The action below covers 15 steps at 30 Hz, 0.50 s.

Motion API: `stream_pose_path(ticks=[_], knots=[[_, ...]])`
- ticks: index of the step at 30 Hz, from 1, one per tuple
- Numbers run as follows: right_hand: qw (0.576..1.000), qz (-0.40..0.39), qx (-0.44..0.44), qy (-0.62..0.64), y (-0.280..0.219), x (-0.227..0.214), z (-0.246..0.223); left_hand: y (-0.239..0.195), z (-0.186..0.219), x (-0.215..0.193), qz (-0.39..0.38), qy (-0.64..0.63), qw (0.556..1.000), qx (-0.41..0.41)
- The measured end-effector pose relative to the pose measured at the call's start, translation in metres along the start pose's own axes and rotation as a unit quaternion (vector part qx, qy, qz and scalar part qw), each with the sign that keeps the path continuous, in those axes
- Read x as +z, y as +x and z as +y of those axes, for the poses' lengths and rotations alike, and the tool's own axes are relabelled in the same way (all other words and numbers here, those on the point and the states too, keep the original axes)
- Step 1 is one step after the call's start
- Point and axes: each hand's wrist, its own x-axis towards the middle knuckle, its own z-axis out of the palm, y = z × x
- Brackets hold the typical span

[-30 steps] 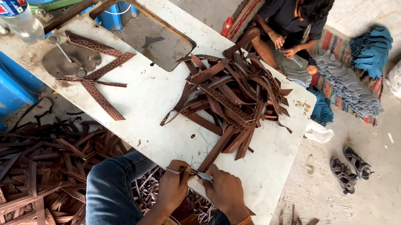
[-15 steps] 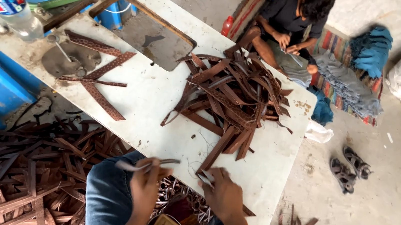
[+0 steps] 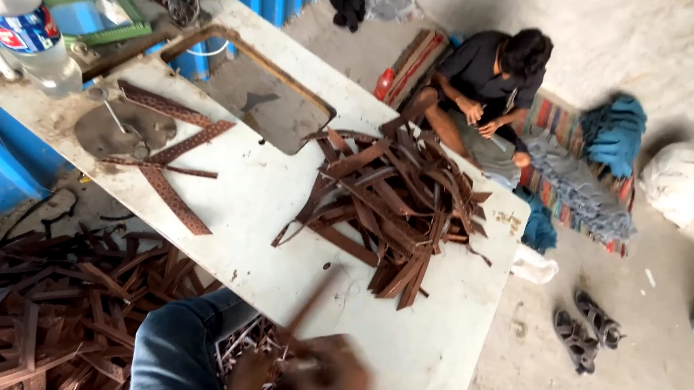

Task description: The person trims and prepares leather straps for footwear using a small blade while sitting on the floor.

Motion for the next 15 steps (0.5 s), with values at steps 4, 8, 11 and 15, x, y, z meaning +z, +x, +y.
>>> stream_pose_path(ticks=[4,8,11,15], knots=[[0.975,-0.065,-0.211,-0.029,-0.001,0.062,-0.030,-0.014,0.017,0.000,0.006,0.110,0.990,0.084],[0.994,-0.077,-0.078,0.003,0.008,0.065,-0.023,-0.027,0.034,-0.010,0.022,0.214,0.963,0.165],[0.984,-0.049,-0.015,0.169,0.037,0.028,0.078,-0.040,0.029,0.004,0.039,0.271,0.937,0.217],[0.985,0.060,0.120,0.109,0.055,-0.041,0.223,0.019,-0.027,0.021,-0.046,0.061,0.997,0.011]])
